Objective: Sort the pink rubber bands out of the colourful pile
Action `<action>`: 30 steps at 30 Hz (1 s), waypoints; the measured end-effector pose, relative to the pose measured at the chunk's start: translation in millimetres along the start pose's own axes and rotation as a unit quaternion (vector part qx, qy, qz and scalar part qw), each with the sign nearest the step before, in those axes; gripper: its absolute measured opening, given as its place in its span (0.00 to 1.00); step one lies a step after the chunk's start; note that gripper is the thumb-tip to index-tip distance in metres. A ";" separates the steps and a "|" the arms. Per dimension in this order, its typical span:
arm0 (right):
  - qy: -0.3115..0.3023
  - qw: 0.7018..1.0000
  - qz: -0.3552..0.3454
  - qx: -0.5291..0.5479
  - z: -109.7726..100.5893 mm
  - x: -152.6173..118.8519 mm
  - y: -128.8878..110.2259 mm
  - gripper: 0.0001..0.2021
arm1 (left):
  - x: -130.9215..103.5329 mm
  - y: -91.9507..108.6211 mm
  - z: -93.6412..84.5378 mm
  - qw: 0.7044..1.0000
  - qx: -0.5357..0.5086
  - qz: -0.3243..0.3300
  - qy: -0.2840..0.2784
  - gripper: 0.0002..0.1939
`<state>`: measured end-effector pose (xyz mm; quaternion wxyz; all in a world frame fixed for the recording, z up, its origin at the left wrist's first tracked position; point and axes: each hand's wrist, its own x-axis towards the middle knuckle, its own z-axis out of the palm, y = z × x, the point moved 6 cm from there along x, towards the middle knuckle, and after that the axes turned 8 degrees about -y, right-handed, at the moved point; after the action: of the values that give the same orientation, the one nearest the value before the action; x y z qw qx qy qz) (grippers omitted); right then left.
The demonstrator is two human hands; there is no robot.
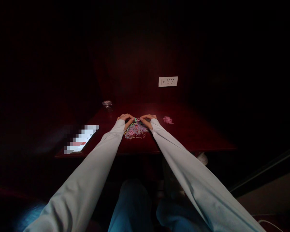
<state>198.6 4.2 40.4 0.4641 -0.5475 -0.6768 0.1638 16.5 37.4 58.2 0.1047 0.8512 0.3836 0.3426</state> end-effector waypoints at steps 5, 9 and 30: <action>-0.025 0.999 -0.014 -0.019 4.1 1.3 3.5 0.09 | -1.3 3.2 2.7 1.000 0.027 0.011 -0.012 0.08; -0.031 0.999 -0.023 -0.028 6.1 2.9 4.2 0.11 | -1.9 2.2 2.1 0.999 0.036 0.004 -0.031 0.09; 0.005 0.993 -0.021 -0.116 -15.3 -9.0 -14.8 0.02 | -4.4 4.5 -8.3 0.999 0.015 -0.031 0.013 0.10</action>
<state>202.0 -13.3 55.0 0.4038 -0.5841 -0.7004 0.0716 11.6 30.4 64.1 0.0970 0.8359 0.4162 0.3444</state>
